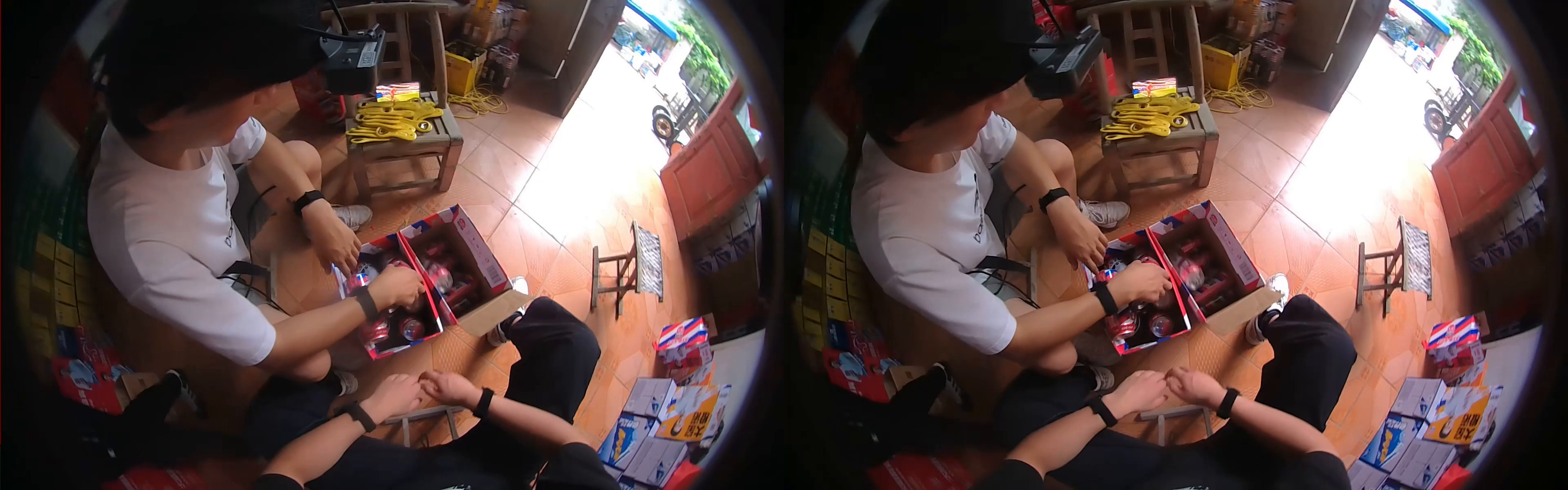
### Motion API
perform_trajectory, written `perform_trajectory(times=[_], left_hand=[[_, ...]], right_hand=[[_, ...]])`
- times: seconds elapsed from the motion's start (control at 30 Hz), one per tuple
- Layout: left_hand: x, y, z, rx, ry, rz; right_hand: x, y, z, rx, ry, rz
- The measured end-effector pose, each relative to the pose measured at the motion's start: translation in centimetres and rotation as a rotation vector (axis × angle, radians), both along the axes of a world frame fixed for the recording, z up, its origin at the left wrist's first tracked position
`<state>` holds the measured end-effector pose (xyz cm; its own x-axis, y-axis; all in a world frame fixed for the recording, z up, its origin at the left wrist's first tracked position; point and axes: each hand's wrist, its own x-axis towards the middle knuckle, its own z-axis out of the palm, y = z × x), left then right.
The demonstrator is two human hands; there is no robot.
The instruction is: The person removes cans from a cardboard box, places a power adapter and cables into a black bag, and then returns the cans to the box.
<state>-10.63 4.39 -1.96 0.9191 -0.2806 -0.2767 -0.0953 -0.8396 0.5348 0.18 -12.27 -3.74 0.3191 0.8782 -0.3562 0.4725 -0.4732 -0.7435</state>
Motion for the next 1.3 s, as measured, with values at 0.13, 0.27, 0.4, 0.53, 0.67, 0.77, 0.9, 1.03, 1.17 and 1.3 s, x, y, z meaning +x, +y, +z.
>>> perform_trajectory(times=[0.13, 0.27, 0.4, 0.53, 0.67, 0.77, 0.9, 1.03, 1.17, 1.3], left_hand=[[-0.5, -1.2, -2.4, 0.089, 0.198, -0.072], [0.0, -1.7, -3.4, 0.119, 0.224, -0.085], [0.9, -1.2, -3.1, 0.096, 0.226, -0.04], [1.1, -1.5, -3.5, 0.101, 0.259, -0.065], [1.1, -1.7, -3.9, 0.072, 0.277, -0.06], [1.0, -1.4, -3.7, 0.083, 0.255, -0.051], [0.3, -1.0, -3.3, 0.042, 0.123, -0.039], [-0.3, -1.7, -3.7, -0.043, 0.066, -0.056], [-1.6, -1.7, -4.0, 0.02, 0.133, -0.02], [-2.2, -2.0, -5.4, 0.012, 0.029, 0.032]], right_hand=[[-0.6, 0.4, -2.9, -0.015, -0.04, 0.293], [-0.6, 1.2, -3.7, -0.009, -0.182, 0.414], [-0.9, 1.0, -4.6, -0.12, -0.102, 0.232], [-0.5, 0.7, -4.7, -0.118, -0.167, 0.352], [0.1, 0.5, -5.5, -0.024, -0.231, 0.455], [0.5, 0.8, -5.6, -0.053, -0.105, 0.358], [1.0, 0.7, -5.9, -0.06, 0.087, 0.106], [1.4, -1.3, -8.6, -0.082, -0.026, 0.147], [1.4, -1.9, -9.5, -0.083, -0.232, 0.278], [1.9, -2.2, -10.5, -0.002, -0.405, 0.607]])
